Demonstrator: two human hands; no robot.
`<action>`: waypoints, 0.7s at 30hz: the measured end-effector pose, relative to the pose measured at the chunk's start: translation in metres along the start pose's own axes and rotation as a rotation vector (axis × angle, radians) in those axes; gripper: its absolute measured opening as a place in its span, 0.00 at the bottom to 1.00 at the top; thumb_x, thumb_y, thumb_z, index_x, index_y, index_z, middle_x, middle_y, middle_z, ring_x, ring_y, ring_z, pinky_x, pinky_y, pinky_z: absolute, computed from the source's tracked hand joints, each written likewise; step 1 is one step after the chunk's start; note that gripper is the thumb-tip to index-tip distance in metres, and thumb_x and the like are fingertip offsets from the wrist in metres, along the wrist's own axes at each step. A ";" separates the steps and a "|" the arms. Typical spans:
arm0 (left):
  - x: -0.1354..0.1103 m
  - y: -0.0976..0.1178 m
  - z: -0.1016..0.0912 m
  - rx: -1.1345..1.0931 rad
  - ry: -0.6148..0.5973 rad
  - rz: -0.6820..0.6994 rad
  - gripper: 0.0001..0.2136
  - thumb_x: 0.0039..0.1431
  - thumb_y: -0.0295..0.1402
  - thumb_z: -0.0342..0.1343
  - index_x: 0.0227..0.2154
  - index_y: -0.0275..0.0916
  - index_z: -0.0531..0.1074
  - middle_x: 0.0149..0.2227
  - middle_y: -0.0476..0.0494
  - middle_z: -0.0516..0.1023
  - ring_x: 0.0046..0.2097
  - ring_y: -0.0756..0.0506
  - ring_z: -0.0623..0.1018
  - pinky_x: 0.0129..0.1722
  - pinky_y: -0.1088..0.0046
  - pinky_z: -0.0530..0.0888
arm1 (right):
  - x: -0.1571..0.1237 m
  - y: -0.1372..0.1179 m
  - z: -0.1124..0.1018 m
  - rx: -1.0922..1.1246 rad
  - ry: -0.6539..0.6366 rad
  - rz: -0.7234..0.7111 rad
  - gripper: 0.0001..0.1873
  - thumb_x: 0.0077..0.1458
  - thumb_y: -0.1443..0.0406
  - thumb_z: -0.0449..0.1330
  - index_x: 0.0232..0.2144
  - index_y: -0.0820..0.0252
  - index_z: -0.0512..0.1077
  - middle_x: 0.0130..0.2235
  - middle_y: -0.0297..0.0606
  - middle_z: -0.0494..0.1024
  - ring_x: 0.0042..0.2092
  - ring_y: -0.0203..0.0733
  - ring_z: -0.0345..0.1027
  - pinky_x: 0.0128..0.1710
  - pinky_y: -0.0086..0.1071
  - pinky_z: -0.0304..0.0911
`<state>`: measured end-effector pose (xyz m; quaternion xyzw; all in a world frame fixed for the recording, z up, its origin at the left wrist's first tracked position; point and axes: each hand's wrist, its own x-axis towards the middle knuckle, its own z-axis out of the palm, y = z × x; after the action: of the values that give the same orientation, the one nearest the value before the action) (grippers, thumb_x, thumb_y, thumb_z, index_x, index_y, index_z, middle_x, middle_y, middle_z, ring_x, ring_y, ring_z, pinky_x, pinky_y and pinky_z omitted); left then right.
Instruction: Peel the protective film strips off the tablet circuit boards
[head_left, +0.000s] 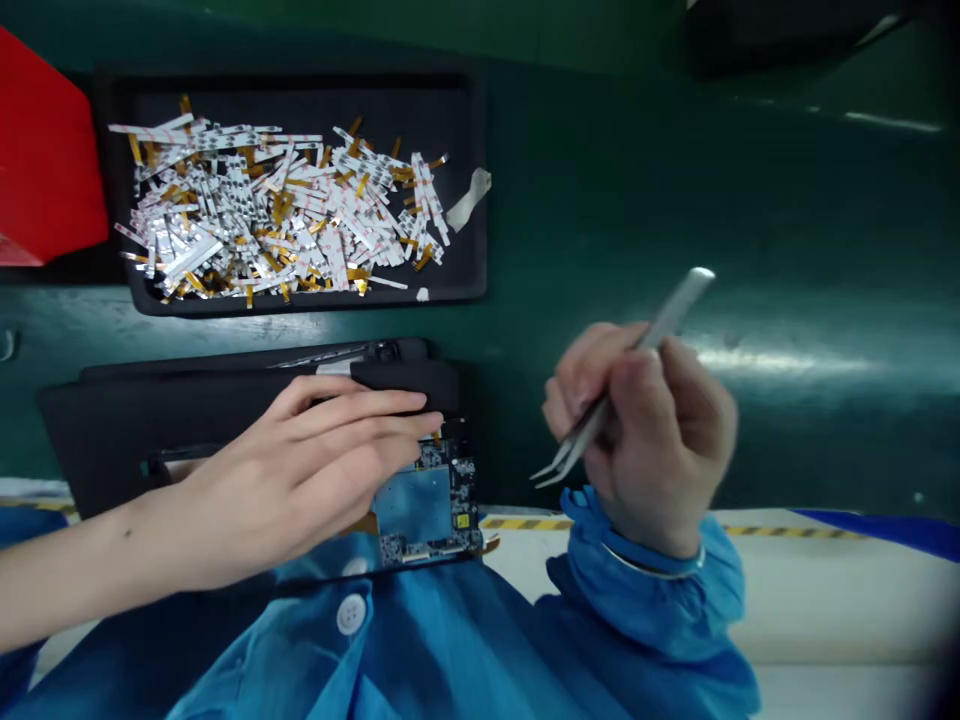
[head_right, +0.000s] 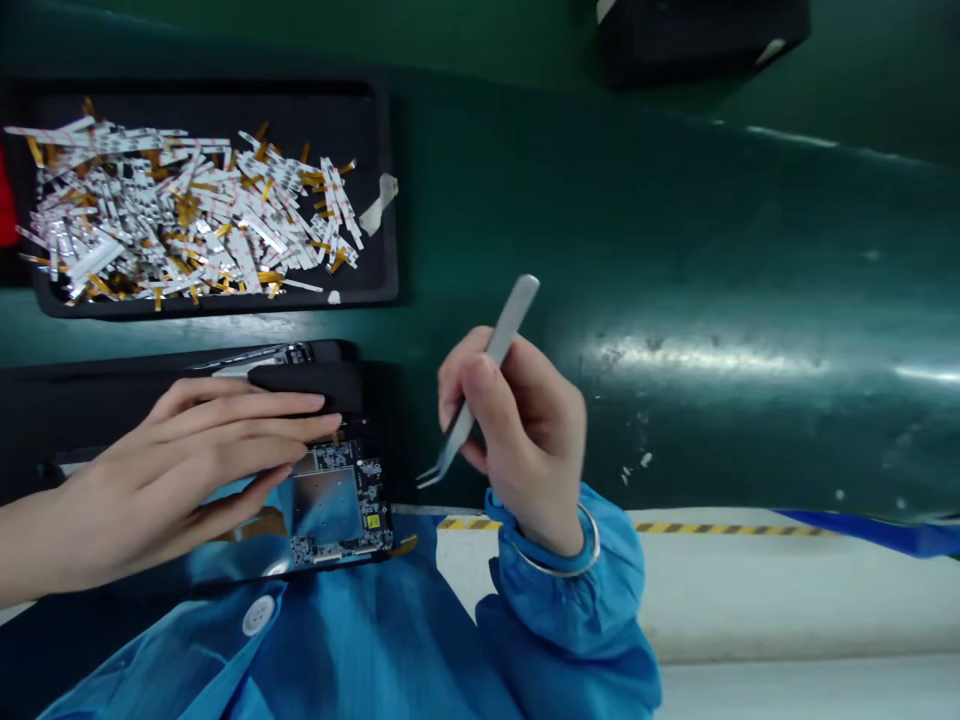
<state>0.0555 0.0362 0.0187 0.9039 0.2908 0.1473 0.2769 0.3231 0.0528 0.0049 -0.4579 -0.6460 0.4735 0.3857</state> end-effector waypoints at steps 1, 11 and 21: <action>0.000 -0.001 0.001 0.019 -0.001 0.020 0.14 0.68 0.25 0.53 0.55 0.32 0.65 0.60 0.40 0.72 0.65 0.45 0.66 0.63 0.61 0.63 | 0.002 0.000 0.007 0.181 0.052 0.068 0.12 0.70 0.63 0.47 0.33 0.55 0.64 0.28 0.31 0.67 0.16 0.28 0.57 0.09 0.26 0.51; 0.002 0.002 0.000 0.148 0.001 0.090 0.11 0.67 0.24 0.55 0.50 0.31 0.68 0.59 0.38 0.72 0.65 0.43 0.67 0.61 0.58 0.68 | 0.008 0.001 0.025 0.370 -0.068 0.207 0.16 0.57 0.69 0.65 0.38 0.52 0.60 0.29 0.23 0.76 0.22 0.34 0.75 0.18 0.25 0.72; 0.003 0.010 0.002 0.196 0.001 0.028 0.09 0.70 0.26 0.51 0.50 0.37 0.69 0.60 0.44 0.71 0.64 0.44 0.67 0.62 0.59 0.67 | 0.007 -0.002 0.029 0.327 0.006 0.151 0.15 0.57 0.65 0.67 0.36 0.51 0.61 0.26 0.23 0.76 0.22 0.34 0.74 0.18 0.28 0.73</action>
<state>0.0631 0.0302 0.0231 0.9305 0.2914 0.1226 0.1848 0.2939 0.0516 -0.0004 -0.4379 -0.5229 0.5984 0.4204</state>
